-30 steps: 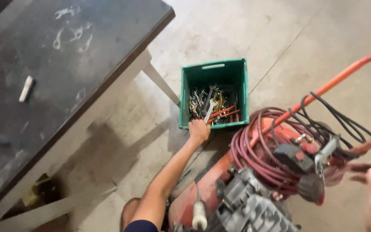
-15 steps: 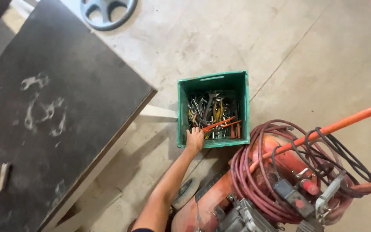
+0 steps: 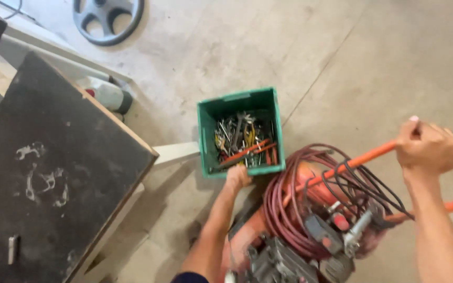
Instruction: Searching for a wrench in a tool bin and using it to tighten a nut on an air compressor pump.
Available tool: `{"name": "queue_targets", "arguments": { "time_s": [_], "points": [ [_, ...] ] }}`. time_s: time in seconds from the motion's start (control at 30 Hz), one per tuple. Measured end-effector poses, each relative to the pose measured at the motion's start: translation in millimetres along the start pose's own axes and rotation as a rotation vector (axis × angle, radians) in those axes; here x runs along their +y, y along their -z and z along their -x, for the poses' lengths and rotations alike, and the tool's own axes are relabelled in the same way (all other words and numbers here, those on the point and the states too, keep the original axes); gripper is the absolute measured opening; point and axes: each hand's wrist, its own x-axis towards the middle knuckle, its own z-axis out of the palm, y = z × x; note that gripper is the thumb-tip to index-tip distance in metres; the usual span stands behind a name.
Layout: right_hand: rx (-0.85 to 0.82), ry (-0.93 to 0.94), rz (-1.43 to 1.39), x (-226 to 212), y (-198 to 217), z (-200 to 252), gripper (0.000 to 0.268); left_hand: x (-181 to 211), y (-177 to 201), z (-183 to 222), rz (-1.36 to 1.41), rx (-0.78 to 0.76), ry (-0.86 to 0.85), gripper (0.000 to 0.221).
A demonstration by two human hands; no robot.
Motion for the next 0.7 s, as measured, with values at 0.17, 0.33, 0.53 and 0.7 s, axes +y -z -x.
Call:
{"name": "queue_targets", "arguments": {
  "time_s": [0.17, 0.33, 0.53, 0.7],
  "points": [
    [-0.048, 0.005, -0.177, -16, 45, -24, 0.049, 20, 110, 11, -0.079, 0.108, 0.031, 0.053],
    [-0.179, -0.026, -0.239, -10, 64, -36, 0.049, 38, 160, 10, -0.057, 0.087, 0.069, 0.061],
    [-0.311, -0.064, -0.319, -8, 79, -42, 0.05, 64, 231, 65, -0.017, 0.104, 0.112, 0.06],
    [-0.332, -0.05, -0.325, -7, 83, -47, 0.05, 101, 293, 123, 0.002, 0.119, 0.149, 0.057]
  ]
}}
